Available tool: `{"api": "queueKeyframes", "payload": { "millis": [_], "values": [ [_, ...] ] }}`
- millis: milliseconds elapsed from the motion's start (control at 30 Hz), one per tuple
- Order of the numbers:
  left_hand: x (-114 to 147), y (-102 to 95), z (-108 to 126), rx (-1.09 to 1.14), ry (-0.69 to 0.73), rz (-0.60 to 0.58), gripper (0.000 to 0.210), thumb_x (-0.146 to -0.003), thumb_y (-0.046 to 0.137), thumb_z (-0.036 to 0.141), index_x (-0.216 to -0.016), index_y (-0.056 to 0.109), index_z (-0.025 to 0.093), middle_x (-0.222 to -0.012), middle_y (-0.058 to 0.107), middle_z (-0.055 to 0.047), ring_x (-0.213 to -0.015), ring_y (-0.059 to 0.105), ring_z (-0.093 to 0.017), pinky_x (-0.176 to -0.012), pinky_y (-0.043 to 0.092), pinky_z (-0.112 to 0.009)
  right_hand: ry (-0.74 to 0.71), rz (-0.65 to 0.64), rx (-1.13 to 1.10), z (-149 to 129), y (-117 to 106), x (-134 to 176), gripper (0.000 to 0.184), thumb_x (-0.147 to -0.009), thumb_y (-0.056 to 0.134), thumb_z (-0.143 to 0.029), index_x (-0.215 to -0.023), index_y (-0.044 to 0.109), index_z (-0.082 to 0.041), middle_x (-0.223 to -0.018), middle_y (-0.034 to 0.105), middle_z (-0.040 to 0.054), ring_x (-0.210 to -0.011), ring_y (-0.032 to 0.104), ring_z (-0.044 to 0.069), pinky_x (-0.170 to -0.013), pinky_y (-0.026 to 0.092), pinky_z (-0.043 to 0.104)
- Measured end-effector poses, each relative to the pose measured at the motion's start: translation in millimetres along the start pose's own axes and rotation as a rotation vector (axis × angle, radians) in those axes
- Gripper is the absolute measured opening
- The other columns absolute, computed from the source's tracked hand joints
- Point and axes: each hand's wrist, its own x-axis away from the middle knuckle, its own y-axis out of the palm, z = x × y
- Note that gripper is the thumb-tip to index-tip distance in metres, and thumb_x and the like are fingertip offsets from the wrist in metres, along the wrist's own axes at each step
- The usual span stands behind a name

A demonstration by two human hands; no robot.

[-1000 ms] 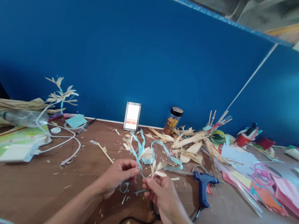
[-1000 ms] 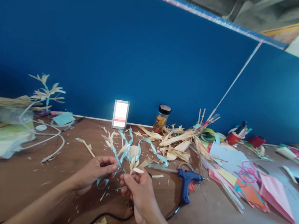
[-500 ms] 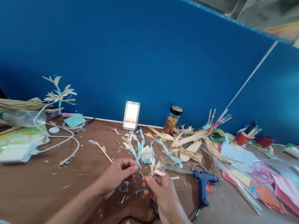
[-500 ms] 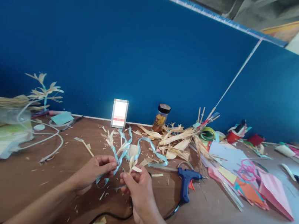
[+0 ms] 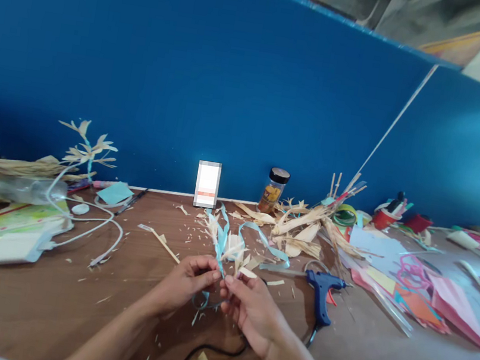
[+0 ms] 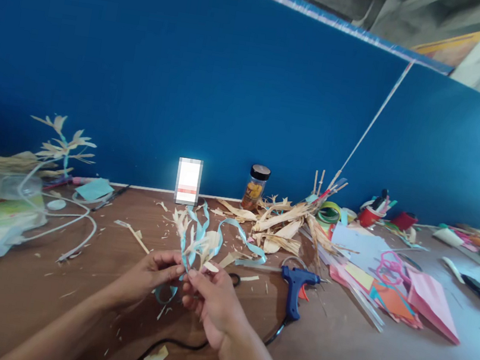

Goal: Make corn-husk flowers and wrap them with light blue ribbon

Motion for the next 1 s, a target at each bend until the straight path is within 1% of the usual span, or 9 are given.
{"api": "queueKeyframes", "payload": {
  "millis": [100,167,267,333,500,633,767,833,1000],
  "values": [
    [0.6,1.1,1.2,0.015,-0.021,0.015,0.017,-0.065,0.066,0.031,-0.071,0.063,0.015,-0.064,0.060,-0.001,-0.063,0.055,-0.013,-0.067,0.043,-0.026,-0.002,-0.007,-0.028,1.1,0.9,-1.3,0.026,-0.059,0.075,-0.027,-0.070,0.054,-0.015,-0.061,0.058,-0.0037,-0.056,0.055,0.006,-0.051,0.044,0.014],
    [0.7,1.5,1.5,0.014,-0.035,0.041,0.016,-0.064,0.067,0.030,-0.070,0.062,0.015,-0.063,0.060,0.000,-0.060,0.053,-0.011,-0.063,0.042,-0.024,-0.024,-0.004,-0.042,1.5,1.7,-1.6,0.025,-0.059,0.075,-0.024,-0.069,0.054,-0.015,-0.060,0.058,-0.0042,-0.056,0.055,0.005,-0.051,0.043,0.013],
    [0.8,2.2,1.9,-0.015,-0.018,0.072,0.015,-0.063,0.068,0.029,-0.066,0.062,0.015,-0.062,0.059,0.001,-0.058,0.051,-0.010,-0.060,0.040,-0.022,-0.047,0.009,-0.067,1.1,3.7,-1.8,0.024,-0.058,0.075,-0.021,-0.068,0.054,-0.015,-0.060,0.057,-0.0046,-0.056,0.054,0.005,-0.052,0.043,0.013],
    [1.0,3.0,2.3,-0.049,-0.011,0.094,0.016,-0.063,0.068,0.029,-0.065,0.062,0.015,-0.061,0.059,0.001,-0.058,0.050,-0.011,-0.059,0.040,-0.022,-0.049,0.038,-0.084,1.0,5.0,-2.0,0.025,-0.057,0.075,-0.020,-0.068,0.053,-0.015,-0.060,0.057,-0.0049,-0.054,0.053,0.005,-0.051,0.043,0.014],
    [0.8,4.8,3.2,-0.126,0.008,0.189,0.017,-0.060,0.069,0.031,-0.065,0.063,0.015,-0.056,0.057,0.002,-0.052,0.047,-0.010,-0.053,0.037,-0.021,-0.069,0.116,-0.104,3.4,5.7,-4.5,0.030,-0.055,0.075,-0.017,-0.071,0.050,-0.017,-0.062,0.056,-0.0060,-0.055,0.054,0.006,-0.052,0.042,0.016],
    [-0.9,4.4,1.0,-0.146,0.014,0.211,0.019,-0.061,0.068,0.032,-0.064,0.061,0.015,-0.051,0.052,0.004,-0.046,0.042,-0.008,-0.046,0.033,-0.019,-0.149,0.152,-0.009,6.1,7.7,-7.5,0.028,-0.057,0.073,-0.019,-0.071,0.050,-0.017,-0.062,0.053,-0.0059,-0.053,0.051,0.007,-0.050,0.041,0.017],
    [-2.3,4.0,-2.3,-0.136,-0.013,0.218,0.020,-0.063,0.066,0.033,-0.064,0.060,0.015,-0.051,0.052,0.004,-0.044,0.042,-0.007,-0.044,0.033,-0.019,-0.240,0.225,0.092,8.1,11.5,-11.1,0.029,-0.055,0.073,-0.020,-0.072,0.050,-0.017,-0.062,0.050,-0.0059,-0.053,0.048,0.007,-0.050,0.040,0.018],
    [-2.3,4.4,-2.8,-0.132,-0.025,0.216,0.020,-0.064,0.066,0.034,-0.064,0.059,0.015,-0.050,0.051,0.004,-0.043,0.041,-0.007,-0.043,0.032,-0.018,-0.282,0.251,0.141,9.4,12.5,-12.9,0.027,-0.057,0.071,-0.019,-0.074,0.050,-0.017,-0.061,0.050,-0.0059,-0.054,0.047,0.007,-0.050,0.040,0.018],
    [-1.4,4.7,-0.9,-0.129,-0.013,0.208,0.021,-0.066,0.064,0.035,-0.063,0.057,0.015,-0.050,0.051,0.004,-0.044,0.041,-0.007,-0.045,0.033,-0.019,-0.367,0.273,0.237,13.3,12.5,-16.1,0.020,-0.061,0.067,-0.018,-0.074,0.050,-0.017,-0.060,0.051,-0.0063,-0.053,0.047,0.008,-0.049,0.038,0.018]
  ]
}}
